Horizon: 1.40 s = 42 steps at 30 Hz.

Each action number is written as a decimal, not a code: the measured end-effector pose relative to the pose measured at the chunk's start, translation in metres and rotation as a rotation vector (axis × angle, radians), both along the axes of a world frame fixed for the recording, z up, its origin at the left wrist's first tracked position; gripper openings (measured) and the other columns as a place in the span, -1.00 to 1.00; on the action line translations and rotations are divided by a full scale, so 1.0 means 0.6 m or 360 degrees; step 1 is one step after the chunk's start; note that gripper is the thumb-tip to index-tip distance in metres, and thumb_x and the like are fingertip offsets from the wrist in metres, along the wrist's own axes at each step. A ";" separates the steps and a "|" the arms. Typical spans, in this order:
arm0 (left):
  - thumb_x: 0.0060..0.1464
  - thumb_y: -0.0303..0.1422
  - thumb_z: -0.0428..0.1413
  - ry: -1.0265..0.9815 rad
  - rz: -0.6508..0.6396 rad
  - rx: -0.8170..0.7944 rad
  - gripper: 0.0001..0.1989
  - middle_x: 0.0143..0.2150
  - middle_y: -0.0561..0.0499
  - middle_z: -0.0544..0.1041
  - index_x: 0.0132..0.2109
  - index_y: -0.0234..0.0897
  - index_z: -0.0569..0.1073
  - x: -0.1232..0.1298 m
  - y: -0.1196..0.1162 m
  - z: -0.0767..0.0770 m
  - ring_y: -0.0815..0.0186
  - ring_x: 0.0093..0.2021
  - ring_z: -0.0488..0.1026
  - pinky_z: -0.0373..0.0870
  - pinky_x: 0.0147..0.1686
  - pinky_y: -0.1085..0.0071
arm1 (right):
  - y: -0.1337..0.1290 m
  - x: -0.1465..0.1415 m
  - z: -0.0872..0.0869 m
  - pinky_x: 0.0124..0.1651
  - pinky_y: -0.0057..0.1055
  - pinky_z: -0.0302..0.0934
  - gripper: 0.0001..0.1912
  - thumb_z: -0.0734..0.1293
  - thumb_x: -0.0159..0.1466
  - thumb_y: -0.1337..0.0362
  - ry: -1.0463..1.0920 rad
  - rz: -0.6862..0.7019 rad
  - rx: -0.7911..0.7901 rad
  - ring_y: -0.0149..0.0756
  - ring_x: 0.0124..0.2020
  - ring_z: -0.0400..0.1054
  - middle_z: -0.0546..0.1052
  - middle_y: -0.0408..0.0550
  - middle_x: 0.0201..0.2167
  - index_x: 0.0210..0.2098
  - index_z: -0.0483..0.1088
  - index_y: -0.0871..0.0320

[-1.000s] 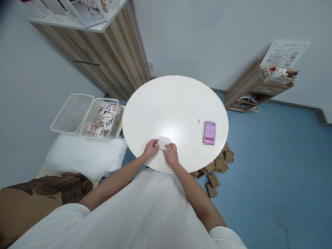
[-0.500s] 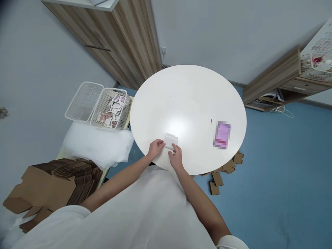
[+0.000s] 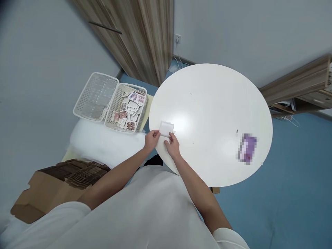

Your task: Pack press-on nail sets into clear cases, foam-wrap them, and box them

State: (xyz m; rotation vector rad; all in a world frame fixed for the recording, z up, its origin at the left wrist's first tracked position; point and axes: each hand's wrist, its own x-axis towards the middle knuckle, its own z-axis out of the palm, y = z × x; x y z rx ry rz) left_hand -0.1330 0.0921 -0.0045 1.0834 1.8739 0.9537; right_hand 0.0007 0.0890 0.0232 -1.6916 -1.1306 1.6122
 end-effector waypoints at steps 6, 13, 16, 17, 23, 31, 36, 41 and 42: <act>-0.02 -0.44 0.07 0.0031 -0.0015 0.0218 -0.73 -0.15 -0.11 0.45 -0.11 -0.34 0.43 -0.074 0.056 -0.015 0.36 -0.28 0.44 0.44 -0.22 0.39 | 0.052 -0.086 -0.010 0.15 -0.28 0.04 -0.41 0.26 0.03 0.29 0.0082 -0.0084 0.0039 -0.29 0.07 0.19 0.12 -0.03 0.18 0.08 0.18 0.11; -0.01 -0.44 0.06 -0.0041 -0.0069 0.0256 -0.70 -0.13 -0.10 0.43 -0.08 -0.32 0.42 -0.081 0.061 -0.033 0.38 -0.27 0.42 0.44 -0.23 0.39 | 0.052 -0.081 -0.024 0.17 -0.26 0.01 -0.44 0.27 0.03 0.28 0.0123 -0.0067 0.0115 -0.31 0.05 0.19 0.09 -0.07 0.20 0.05 0.22 0.08; -0.01 -0.43 0.06 -0.0106 -0.0084 0.0237 -0.69 -0.13 -0.10 0.42 -0.07 -0.31 0.41 -0.082 0.059 -0.035 0.37 -0.26 0.42 0.44 -0.22 0.38 | 0.055 -0.069 -0.029 0.13 -0.22 0.06 -0.46 0.29 0.03 0.25 0.0132 -0.0014 0.0128 -0.29 0.02 0.21 0.12 -0.09 0.18 0.03 0.24 0.03; -0.01 -0.43 0.06 -0.0129 -0.0086 0.0233 -0.69 -0.12 -0.10 0.42 -0.06 -0.31 0.41 -0.082 0.060 -0.035 0.38 -0.26 0.42 0.44 -0.21 0.38 | 0.058 -0.065 -0.030 0.11 -0.20 0.09 -0.47 0.30 0.02 0.24 0.0129 0.0010 0.0131 -0.28 0.01 0.21 0.14 -0.09 0.17 0.02 0.25 0.01; -0.02 -0.40 0.07 -0.0175 0.0009 0.0152 -0.58 0.01 -0.13 0.32 0.05 -0.25 0.30 -0.076 0.057 -0.025 0.33 -0.15 0.38 0.40 -0.18 0.39 | 0.067 -0.047 -0.024 -0.02 -0.22 0.19 -0.50 0.31 0.04 0.18 0.0141 0.0139 0.0169 -0.29 -0.06 0.23 0.00 -0.12 0.21 0.00 0.26 -0.09; -0.02 -0.37 0.07 -0.0087 0.0149 0.0076 -0.54 0.06 -0.16 0.30 0.07 -0.26 0.26 -0.062 0.012 0.020 0.25 -0.07 0.35 0.40 -0.23 0.35 | 0.052 -0.013 0.004 -0.08 -0.24 0.22 -0.50 0.28 0.04 0.17 0.0148 0.0215 0.0226 -0.39 -0.23 0.31 -0.04 -0.03 0.22 0.00 0.24 -0.01; -0.01 -0.34 0.06 -0.0085 0.0193 -0.0006 -0.66 -0.04 -0.14 0.40 -0.04 -0.29 0.34 -0.043 -0.069 0.037 0.28 -0.11 0.39 0.42 -0.23 0.35 | 0.009 0.010 0.010 -0.24 -0.32 0.26 -0.49 0.24 0.06 0.17 0.0099 0.0332 0.0227 -0.35 -0.32 0.32 0.38 0.01 -0.12 0.02 0.22 0.12; 0.02 -0.31 0.03 -0.0092 0.0282 -0.0158 -0.71 -0.09 -0.13 0.45 -0.09 -0.29 0.38 -0.035 -0.174 0.045 0.29 -0.13 0.40 0.41 -0.22 0.35 | -0.041 0.001 -0.011 -0.35 -0.35 0.24 -0.59 0.21 0.08 0.16 0.0054 0.0641 0.0160 -0.35 -0.48 0.29 0.41 -0.15 -0.54 -0.09 0.30 0.19; 0.02 -0.31 0.03 -0.0082 0.0315 -0.0182 -0.72 -0.09 -0.12 0.45 -0.09 -0.29 0.38 -0.037 -0.192 0.049 0.29 -0.13 0.41 0.41 -0.21 0.35 | -0.050 -0.005 -0.015 -0.34 -0.34 0.25 -0.62 0.21 0.09 0.16 0.0075 0.0711 0.0158 -0.35 -0.47 0.30 0.42 -0.13 -0.52 -0.13 0.31 0.18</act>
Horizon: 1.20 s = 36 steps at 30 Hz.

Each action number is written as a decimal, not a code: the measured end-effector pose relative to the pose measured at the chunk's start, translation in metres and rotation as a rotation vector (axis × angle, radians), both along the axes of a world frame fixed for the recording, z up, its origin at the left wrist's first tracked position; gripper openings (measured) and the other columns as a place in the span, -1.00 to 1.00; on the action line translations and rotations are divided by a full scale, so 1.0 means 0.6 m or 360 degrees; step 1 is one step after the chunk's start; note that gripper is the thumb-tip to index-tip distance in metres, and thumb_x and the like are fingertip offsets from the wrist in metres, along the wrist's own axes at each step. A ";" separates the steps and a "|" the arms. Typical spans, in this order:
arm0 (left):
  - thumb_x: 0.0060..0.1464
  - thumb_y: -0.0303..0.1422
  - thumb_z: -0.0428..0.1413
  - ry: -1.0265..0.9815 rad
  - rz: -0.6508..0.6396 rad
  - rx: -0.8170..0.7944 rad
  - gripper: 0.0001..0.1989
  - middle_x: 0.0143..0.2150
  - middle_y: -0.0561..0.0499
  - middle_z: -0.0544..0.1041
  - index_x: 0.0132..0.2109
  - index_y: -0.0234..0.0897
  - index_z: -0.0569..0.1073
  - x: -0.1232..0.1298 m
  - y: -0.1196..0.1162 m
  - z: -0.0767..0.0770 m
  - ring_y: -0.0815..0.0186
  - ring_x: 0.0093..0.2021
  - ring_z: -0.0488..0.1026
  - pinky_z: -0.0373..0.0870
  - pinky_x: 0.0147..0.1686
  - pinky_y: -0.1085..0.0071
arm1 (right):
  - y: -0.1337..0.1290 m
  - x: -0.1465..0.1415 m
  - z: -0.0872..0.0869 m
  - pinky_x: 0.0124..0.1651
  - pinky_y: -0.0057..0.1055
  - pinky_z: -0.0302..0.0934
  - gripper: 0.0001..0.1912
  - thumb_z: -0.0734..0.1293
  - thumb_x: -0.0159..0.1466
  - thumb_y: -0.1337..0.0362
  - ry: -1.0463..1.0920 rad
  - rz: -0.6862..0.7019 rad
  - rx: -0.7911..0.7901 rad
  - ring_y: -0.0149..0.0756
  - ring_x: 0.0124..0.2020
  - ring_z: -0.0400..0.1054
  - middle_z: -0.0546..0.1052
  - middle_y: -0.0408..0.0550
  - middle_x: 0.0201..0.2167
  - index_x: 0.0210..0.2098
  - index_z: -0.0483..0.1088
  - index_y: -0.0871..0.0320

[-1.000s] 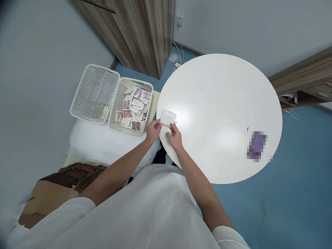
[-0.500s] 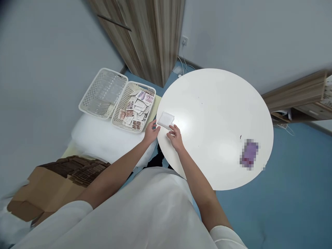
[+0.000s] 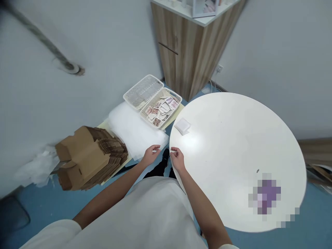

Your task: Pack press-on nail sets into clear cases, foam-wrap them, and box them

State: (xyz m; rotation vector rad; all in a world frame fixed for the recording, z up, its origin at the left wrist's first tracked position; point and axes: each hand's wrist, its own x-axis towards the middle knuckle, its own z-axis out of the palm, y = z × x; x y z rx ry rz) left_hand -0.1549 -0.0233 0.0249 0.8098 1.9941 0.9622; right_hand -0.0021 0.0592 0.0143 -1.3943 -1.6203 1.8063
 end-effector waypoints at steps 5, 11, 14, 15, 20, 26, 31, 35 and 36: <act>0.03 -0.30 0.00 0.0095 0.0165 -0.0016 -0.72 -0.10 -0.10 0.45 -0.09 -0.27 0.37 -0.021 -0.075 0.029 0.29 -0.15 0.41 0.41 -0.24 0.36 | -0.028 -0.042 -0.006 -0.29 -0.32 0.26 -0.67 0.21 0.09 0.13 0.0079 0.0321 0.0021 -0.29 -0.34 0.35 0.47 -0.03 -0.37 -0.21 0.34 0.17; 0.05 -0.27 -0.02 0.0620 0.0411 0.0042 -0.70 -0.07 -0.07 0.42 -0.06 -0.22 0.36 -0.084 -0.168 0.073 0.23 -0.07 0.36 0.34 -0.13 0.30 | -0.047 -0.144 0.036 -0.37 -0.36 0.24 -0.66 0.22 0.10 0.09 0.0036 0.0863 0.0297 -0.34 -0.45 0.30 0.46 -0.05 -0.36 -0.20 0.34 0.15; 0.07 -0.24 -0.04 0.0772 0.0628 0.0089 -0.57 -0.13 -0.07 0.42 0.09 -0.24 0.20 -0.127 -0.226 0.086 0.27 -0.14 0.38 0.34 -0.16 0.32 | -0.078 -0.217 0.067 -0.32 -0.37 0.22 -0.61 0.27 0.08 0.09 0.0022 0.1127 0.0651 -0.35 -0.43 0.28 0.42 -0.08 -0.37 -0.14 0.31 0.15; 0.07 -0.22 -0.05 0.0797 0.0687 0.0090 -0.52 -0.15 -0.06 0.43 0.13 -0.25 0.13 -0.141 -0.247 0.088 0.29 -0.18 0.39 0.34 -0.18 0.33 | -0.093 -0.243 0.077 -0.31 -0.37 0.21 -0.59 0.28 0.08 0.09 0.0003 0.1208 0.0786 -0.34 -0.41 0.28 0.41 -0.09 -0.37 -0.12 0.30 0.14; 0.00 -0.04 -0.04 0.1004 0.0570 -0.0263 -0.42 -0.09 -0.14 0.39 0.10 -0.29 0.19 -0.206 -0.355 0.081 0.12 -0.06 0.31 0.22 -0.07 0.19 | -0.185 -0.362 0.109 -0.22 -0.32 0.17 -0.55 0.26 0.12 0.10 -0.0152 0.1552 0.1421 -0.21 -0.24 0.30 0.40 0.02 -0.25 -0.03 0.23 0.13; -0.14 0.07 0.01 0.0883 0.0349 -0.0522 -0.29 -0.02 -0.20 0.33 0.08 -0.32 0.25 -0.239 -0.441 0.054 0.02 0.01 0.24 0.20 -0.07 0.20 | -0.257 -0.437 0.110 -0.33 -0.32 0.12 -0.79 0.20 0.12 0.43 -0.0736 0.1595 0.1799 -0.13 -0.27 0.35 0.44 0.13 -0.29 -0.22 0.25 0.18; -0.07 -0.04 0.03 0.0906 0.0227 -0.0423 -0.46 -0.08 -0.19 0.37 -0.01 -0.30 0.35 -0.253 -0.458 0.052 0.04 -0.03 0.27 0.24 -0.12 0.23 | -0.265 -0.452 0.119 -0.42 -0.39 0.05 -0.85 0.15 0.13 0.39 -0.0786 0.1494 0.1737 -0.20 -0.40 0.34 0.44 0.04 -0.38 -0.27 0.20 0.14; 0.08 -0.14 -0.08 0.0887 0.0159 -0.0221 -0.64 -0.15 -0.13 0.42 -0.12 -0.25 0.41 -0.267 -0.464 0.052 0.16 -0.12 0.36 0.25 -0.14 0.30 | -0.245 -0.446 0.124 -0.45 -0.40 0.04 -0.82 0.08 0.17 0.32 -0.0729 0.1333 0.1457 -0.23 -0.49 0.30 0.40 -0.08 -0.52 -0.22 0.15 0.15; 0.10 -0.18 -0.11 0.0884 0.0126 -0.0206 -0.67 -0.20 -0.11 0.43 -0.17 -0.24 0.43 -0.269 -0.464 0.050 0.18 -0.16 0.38 0.25 -0.16 0.31 | -0.241 -0.441 0.125 -0.45 -0.40 0.05 -0.80 0.05 0.18 0.32 -0.0681 0.1307 0.1387 -0.24 -0.51 0.29 0.40 -0.09 -0.52 -0.20 0.14 0.15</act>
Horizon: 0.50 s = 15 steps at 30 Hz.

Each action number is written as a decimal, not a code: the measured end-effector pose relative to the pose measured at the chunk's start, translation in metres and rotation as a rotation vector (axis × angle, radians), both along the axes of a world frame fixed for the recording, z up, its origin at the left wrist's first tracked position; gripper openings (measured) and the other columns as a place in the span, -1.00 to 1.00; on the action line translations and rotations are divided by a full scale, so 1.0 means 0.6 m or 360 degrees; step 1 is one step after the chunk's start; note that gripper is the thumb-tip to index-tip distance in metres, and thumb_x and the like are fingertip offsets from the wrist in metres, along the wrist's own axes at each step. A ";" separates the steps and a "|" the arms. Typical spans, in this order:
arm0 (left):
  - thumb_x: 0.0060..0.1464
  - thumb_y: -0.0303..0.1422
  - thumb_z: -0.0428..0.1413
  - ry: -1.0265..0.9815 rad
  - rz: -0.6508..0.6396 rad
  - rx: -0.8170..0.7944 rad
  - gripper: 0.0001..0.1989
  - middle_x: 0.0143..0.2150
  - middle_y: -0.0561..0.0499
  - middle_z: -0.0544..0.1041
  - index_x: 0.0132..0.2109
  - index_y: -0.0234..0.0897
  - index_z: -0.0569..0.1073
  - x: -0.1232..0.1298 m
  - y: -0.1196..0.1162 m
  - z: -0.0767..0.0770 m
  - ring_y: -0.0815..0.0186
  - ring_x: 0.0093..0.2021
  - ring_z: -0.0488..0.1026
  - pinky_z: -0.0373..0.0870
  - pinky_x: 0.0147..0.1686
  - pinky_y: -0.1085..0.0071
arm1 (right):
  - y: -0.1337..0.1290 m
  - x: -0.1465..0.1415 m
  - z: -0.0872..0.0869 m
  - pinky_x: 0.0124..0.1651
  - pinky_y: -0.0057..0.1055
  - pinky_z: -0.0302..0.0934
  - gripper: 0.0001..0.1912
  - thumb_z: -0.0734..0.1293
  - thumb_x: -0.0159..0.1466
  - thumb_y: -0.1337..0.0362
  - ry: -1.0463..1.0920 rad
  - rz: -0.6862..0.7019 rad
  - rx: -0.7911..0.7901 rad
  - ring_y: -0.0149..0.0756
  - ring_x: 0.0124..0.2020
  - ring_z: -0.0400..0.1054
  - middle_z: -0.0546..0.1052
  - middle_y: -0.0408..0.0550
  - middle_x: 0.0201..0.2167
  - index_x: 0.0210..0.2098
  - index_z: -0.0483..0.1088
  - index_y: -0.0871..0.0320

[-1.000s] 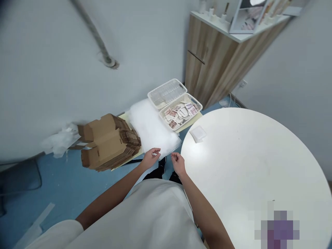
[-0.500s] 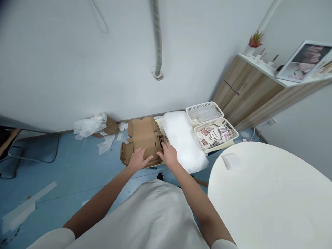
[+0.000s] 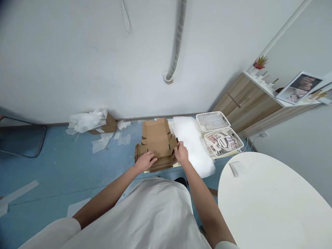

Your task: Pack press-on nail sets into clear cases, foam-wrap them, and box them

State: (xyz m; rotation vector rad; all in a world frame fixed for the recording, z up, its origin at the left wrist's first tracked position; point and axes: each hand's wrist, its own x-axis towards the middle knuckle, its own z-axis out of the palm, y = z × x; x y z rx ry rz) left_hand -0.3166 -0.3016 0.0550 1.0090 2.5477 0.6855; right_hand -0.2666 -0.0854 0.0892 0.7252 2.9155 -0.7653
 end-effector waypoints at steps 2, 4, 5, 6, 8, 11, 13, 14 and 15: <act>0.13 -0.25 -0.14 0.0015 -0.0027 -0.0046 -0.70 -0.29 -0.09 0.45 -0.27 -0.24 0.44 -0.002 0.002 -0.004 0.20 -0.22 0.40 0.26 -0.19 0.32 | 0.001 0.014 0.001 -0.42 -0.38 0.09 -0.78 0.03 0.20 0.30 0.0131 -0.0023 -0.0059 -0.23 -0.47 0.29 0.42 -0.06 -0.47 -0.17 0.13 0.16; 0.15 -0.29 -0.16 0.0057 -0.0009 -0.0085 -0.70 -0.35 -0.08 0.45 -0.34 -0.25 0.44 -0.001 0.007 -0.008 0.20 -0.26 0.41 0.25 -0.21 0.31 | -0.010 0.031 0.004 -0.32 -0.33 0.11 -0.77 0.04 0.22 0.25 0.0317 0.0026 0.0062 -0.20 -0.36 0.30 0.43 0.02 -0.35 -0.17 0.16 0.17; 0.15 -0.31 -0.16 0.0080 0.0006 -0.0085 -0.70 -0.35 -0.09 0.45 -0.34 -0.26 0.43 0.000 0.010 -0.009 0.20 -0.26 0.41 0.25 -0.22 0.31 | -0.019 0.040 0.005 -0.25 -0.31 0.10 -0.77 0.06 0.22 0.23 0.0390 0.0107 0.0152 -0.19 -0.30 0.29 0.43 0.05 -0.30 -0.18 0.19 0.18; 0.15 -0.31 -0.16 0.0103 0.0016 -0.0078 -0.70 -0.35 -0.09 0.45 -0.34 -0.26 0.43 0.001 0.012 -0.009 0.20 -0.26 0.41 0.25 -0.23 0.31 | -0.030 0.048 0.005 -0.19 -0.28 0.09 -0.77 0.08 0.22 0.21 0.0423 0.0231 0.0229 -0.17 -0.25 0.28 0.43 0.06 -0.28 -0.21 0.22 0.17; 0.16 -0.31 -0.18 0.0142 0.0013 -0.0070 -0.70 -0.34 -0.09 0.45 -0.32 -0.26 0.42 0.003 0.014 -0.007 0.22 -0.26 0.41 0.24 -0.24 0.33 | -0.054 0.061 0.000 -0.10 -0.25 0.04 -0.79 0.11 0.22 0.20 0.0330 0.0583 0.0278 -0.18 -0.23 0.27 0.45 0.05 -0.32 -0.28 0.28 0.16; 0.17 -0.32 -0.20 0.0177 -0.0005 -0.0058 -0.71 -0.33 -0.06 0.46 -0.30 -0.24 0.40 0.004 0.010 0.002 0.25 -0.25 0.40 0.23 -0.25 0.35 | -0.082 0.069 -0.018 -0.04 -0.22 0.01 -0.79 0.15 0.21 0.19 0.0042 0.0870 0.0286 -0.19 -0.24 0.30 0.47 0.04 -0.37 -0.31 0.33 0.15; 0.18 -0.31 -0.21 0.0216 0.0001 -0.0015 -0.70 -0.31 -0.05 0.46 -0.29 -0.23 0.40 0.003 0.005 0.012 0.25 -0.25 0.39 0.22 -0.25 0.34 | -0.089 0.069 -0.033 -0.03 -0.20 0.02 -0.77 0.17 0.20 0.18 -0.0086 0.0837 0.0270 -0.17 -0.22 0.31 0.49 0.07 -0.36 -0.30 0.35 0.18; 0.18 -0.31 -0.22 0.0249 0.0017 0.0015 -0.70 -0.31 -0.05 0.46 -0.29 -0.23 0.40 0.002 0.003 0.018 0.25 -0.25 0.39 0.22 -0.25 0.33 | -0.089 0.068 -0.039 -0.03 -0.18 0.02 -0.76 0.18 0.19 0.17 -0.0107 0.0799 0.0235 -0.15 -0.21 0.31 0.49 0.08 -0.35 -0.28 0.36 0.19; 0.18 -0.32 -0.22 0.0289 0.0042 0.0050 -0.70 -0.31 -0.05 0.47 -0.28 -0.23 0.39 0.001 0.001 0.023 0.24 -0.25 0.39 0.21 -0.24 0.32 | -0.087 0.067 -0.044 -0.03 -0.17 0.03 -0.73 0.21 0.17 0.15 -0.0100 0.0759 0.0170 -0.13 -0.19 0.31 0.49 0.10 -0.32 -0.24 0.36 0.20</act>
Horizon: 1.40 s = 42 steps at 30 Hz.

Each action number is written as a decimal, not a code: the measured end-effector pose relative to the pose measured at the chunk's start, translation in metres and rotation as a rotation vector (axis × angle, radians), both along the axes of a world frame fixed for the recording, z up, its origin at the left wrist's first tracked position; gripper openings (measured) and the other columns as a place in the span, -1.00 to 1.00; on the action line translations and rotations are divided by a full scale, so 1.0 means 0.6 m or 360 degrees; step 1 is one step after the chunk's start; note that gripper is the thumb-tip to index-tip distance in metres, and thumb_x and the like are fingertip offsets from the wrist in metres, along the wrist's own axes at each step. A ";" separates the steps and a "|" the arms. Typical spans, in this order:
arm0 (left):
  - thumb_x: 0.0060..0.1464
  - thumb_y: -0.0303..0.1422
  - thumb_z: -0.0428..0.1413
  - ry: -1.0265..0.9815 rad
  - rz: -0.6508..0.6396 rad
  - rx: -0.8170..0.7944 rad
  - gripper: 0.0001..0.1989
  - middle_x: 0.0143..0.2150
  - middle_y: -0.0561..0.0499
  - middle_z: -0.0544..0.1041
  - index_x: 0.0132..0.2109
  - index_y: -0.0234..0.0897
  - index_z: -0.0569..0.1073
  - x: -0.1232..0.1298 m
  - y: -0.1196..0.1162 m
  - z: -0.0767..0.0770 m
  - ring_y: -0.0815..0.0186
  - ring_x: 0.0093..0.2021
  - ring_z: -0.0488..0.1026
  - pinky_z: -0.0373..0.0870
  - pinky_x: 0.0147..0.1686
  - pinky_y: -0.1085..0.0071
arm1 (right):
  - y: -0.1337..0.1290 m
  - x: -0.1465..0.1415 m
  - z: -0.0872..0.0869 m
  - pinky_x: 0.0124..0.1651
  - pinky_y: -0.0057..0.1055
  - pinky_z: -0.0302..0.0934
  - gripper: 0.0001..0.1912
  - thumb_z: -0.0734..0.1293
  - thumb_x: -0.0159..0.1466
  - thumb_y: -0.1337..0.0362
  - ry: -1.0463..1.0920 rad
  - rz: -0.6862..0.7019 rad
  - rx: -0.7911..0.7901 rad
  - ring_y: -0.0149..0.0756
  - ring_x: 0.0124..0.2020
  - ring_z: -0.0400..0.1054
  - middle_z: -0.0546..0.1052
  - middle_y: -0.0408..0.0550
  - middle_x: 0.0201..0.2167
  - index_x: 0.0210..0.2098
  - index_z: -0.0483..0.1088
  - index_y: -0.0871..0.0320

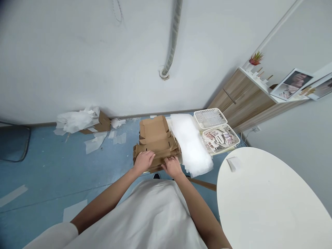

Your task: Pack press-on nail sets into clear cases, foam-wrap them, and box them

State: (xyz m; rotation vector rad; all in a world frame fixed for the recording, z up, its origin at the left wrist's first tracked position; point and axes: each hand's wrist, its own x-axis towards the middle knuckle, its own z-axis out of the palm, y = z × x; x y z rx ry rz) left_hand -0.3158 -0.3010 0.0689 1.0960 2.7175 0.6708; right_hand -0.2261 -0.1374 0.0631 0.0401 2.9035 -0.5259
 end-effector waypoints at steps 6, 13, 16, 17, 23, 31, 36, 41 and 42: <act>0.09 -0.44 -0.13 0.0221 0.0023 0.0300 -0.79 -0.29 -0.04 0.49 -0.26 -0.24 0.40 0.009 0.001 0.015 0.27 -0.24 0.39 0.20 -0.18 0.32 | 0.044 0.004 0.035 -0.13 -0.25 0.21 -0.30 0.21 0.13 -0.02 0.0276 -0.0677 -0.0968 -0.18 -0.15 0.36 0.41 0.13 -0.06 0.16 0.00 0.19; 0.04 -0.52 -0.07 0.0413 -0.0171 0.0495 -0.82 -0.33 0.04 0.51 -0.31 -0.24 0.41 0.047 0.032 0.005 0.36 -0.33 0.39 0.20 -0.19 0.33 | 0.078 0.005 0.119 -0.27 -0.30 0.25 -0.31 0.19 0.15 0.04 0.0285 -0.0985 -0.0740 -0.28 -0.42 0.40 0.46 0.07 -0.13 0.20 -0.05 0.10; 0.05 -0.51 -0.07 0.0397 -0.0308 0.0476 -0.80 -0.30 0.03 0.52 -0.28 -0.23 0.43 0.060 0.054 0.006 0.36 -0.32 0.38 0.19 -0.17 0.33 | 0.091 0.008 0.127 -0.26 -0.29 0.22 -0.49 0.15 0.17 0.17 0.0253 -0.1066 -0.0386 -0.26 -0.44 0.39 0.51 0.00 -0.25 0.13 0.13 0.07; 0.06 -0.51 -0.07 0.0387 -0.0343 0.0474 -0.80 -0.29 0.02 0.52 -0.27 -0.23 0.43 0.063 0.064 0.008 0.36 -0.31 0.38 0.18 -0.16 0.32 | 0.099 0.012 0.126 -0.25 -0.28 0.21 -0.52 0.14 0.17 0.20 0.0257 -0.1105 -0.0270 -0.22 -0.43 0.39 0.52 0.01 -0.30 0.10 0.18 0.09; -0.07 -0.05 0.05 0.0392 -0.0316 0.0604 -0.50 0.04 -0.18 0.36 -0.01 -0.22 0.36 0.087 0.128 0.031 0.05 0.05 0.23 -0.10 0.07 0.05 | 0.174 0.092 0.113 -0.14 -0.29 0.22 -0.55 0.05 0.21 0.25 0.0619 -0.1499 -0.0399 -0.20 -0.21 0.38 0.50 0.02 -0.19 0.04 0.27 0.18; -0.14 0.07 0.03 -0.0546 0.0192 0.1006 -0.06 0.25 -0.32 -0.09 0.25 -0.29 -0.17 0.132 0.231 0.051 0.01 0.20 0.04 0.08 0.05 0.08 | 0.254 0.303 0.117 0.07 -0.28 0.11 -0.59 0.07 0.21 0.20 0.1216 -0.1990 -0.0719 -0.26 -0.01 0.27 0.41 -0.04 -0.02 -0.02 0.32 0.16; -0.04 -0.11 0.06 -0.1569 -0.0154 0.0889 -0.39 0.00 -0.19 0.36 0.12 -0.28 0.14 0.222 0.314 0.039 0.21 -0.11 0.40 0.35 -0.16 0.27 | 0.276 0.431 0.096 0.08 -0.28 0.10 -0.58 0.09 0.21 0.18 0.1452 -0.2309 -0.0750 -0.26 0.02 0.25 0.39 -0.04 0.00 0.01 0.30 0.15; 0.02 -0.24 0.01 -0.1379 -0.0585 0.0657 -0.71 -0.27 -0.06 0.46 -0.15 -0.31 0.37 0.311 0.394 0.023 0.30 -0.26 0.42 0.36 -0.25 0.37 | 0.277 0.547 0.057 0.01 -0.28 0.14 -0.55 0.12 0.18 0.11 0.1496 -0.2666 -0.0752 -0.25 -0.03 0.27 0.39 -0.01 -0.01 0.01 0.29 0.14; 0.02 -0.25 0.00 -0.1250 -0.0657 0.0585 -0.75 -0.30 -0.04 0.45 -0.20 -0.31 0.39 0.323 0.408 0.020 0.31 -0.28 0.41 0.36 -0.28 0.38 | 0.275 0.569 0.049 -0.05 -0.28 0.18 -0.54 0.12 0.18 0.09 0.1434 -0.2718 -0.0789 -0.25 -0.10 0.31 0.41 0.00 -0.05 0.00 0.29 0.15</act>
